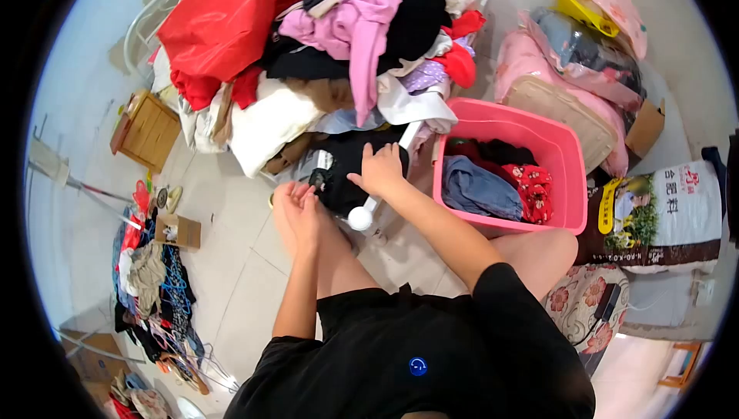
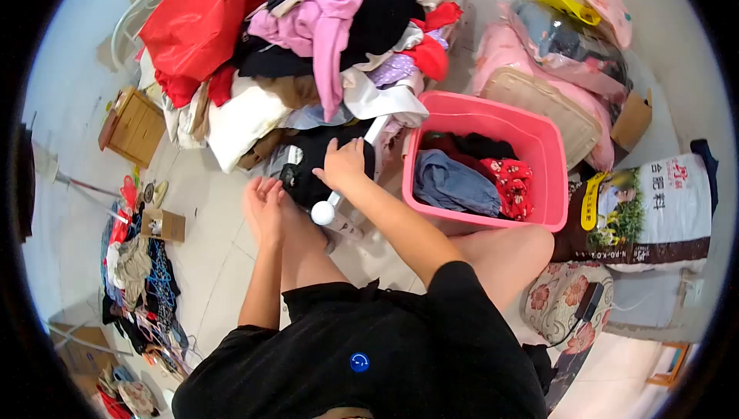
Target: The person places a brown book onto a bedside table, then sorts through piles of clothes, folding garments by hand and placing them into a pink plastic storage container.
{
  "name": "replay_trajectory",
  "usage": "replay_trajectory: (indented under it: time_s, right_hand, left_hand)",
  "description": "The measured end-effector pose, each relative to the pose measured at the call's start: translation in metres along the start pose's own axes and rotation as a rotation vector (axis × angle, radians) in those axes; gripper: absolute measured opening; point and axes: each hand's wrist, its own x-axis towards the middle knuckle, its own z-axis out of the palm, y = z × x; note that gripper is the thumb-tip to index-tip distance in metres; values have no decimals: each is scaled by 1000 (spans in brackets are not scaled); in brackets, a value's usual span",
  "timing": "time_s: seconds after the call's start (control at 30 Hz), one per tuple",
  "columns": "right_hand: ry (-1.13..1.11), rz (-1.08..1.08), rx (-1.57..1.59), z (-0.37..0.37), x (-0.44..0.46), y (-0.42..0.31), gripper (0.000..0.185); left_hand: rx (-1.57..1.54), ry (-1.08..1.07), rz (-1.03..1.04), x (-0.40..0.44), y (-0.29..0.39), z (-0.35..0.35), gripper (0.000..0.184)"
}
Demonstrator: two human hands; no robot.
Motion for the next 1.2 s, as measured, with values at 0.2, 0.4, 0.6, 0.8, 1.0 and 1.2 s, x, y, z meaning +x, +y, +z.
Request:
replay_trajectory:
  time_s: [0.2,0.4,0.6,0.8,1.0,1.2]
  right_hand:
    - [-213,169,95,24,40,-17,72]
    - [-81,-11,569,-13,24,0,49]
    - [51,28,1593,-95,-50,37,48]
    - [603,178,1509,-165,-110,121,44]
    - [1120,378,1174,-182,-145,208,43]
    - [815,820,450,-30,-164,335,66]
  left_hand:
    - [-207,21,-42,-1,5,-26,41]
    - [-154,-55,16,1,8,-35,50]
    - [226,-382,315,-14,62,12,81]
    - [-57,-711,208,-30,79,101,71]
    - [-24,-731,90,-45,43,144,57]
    - [167,-747,155,-55,9,134,56]
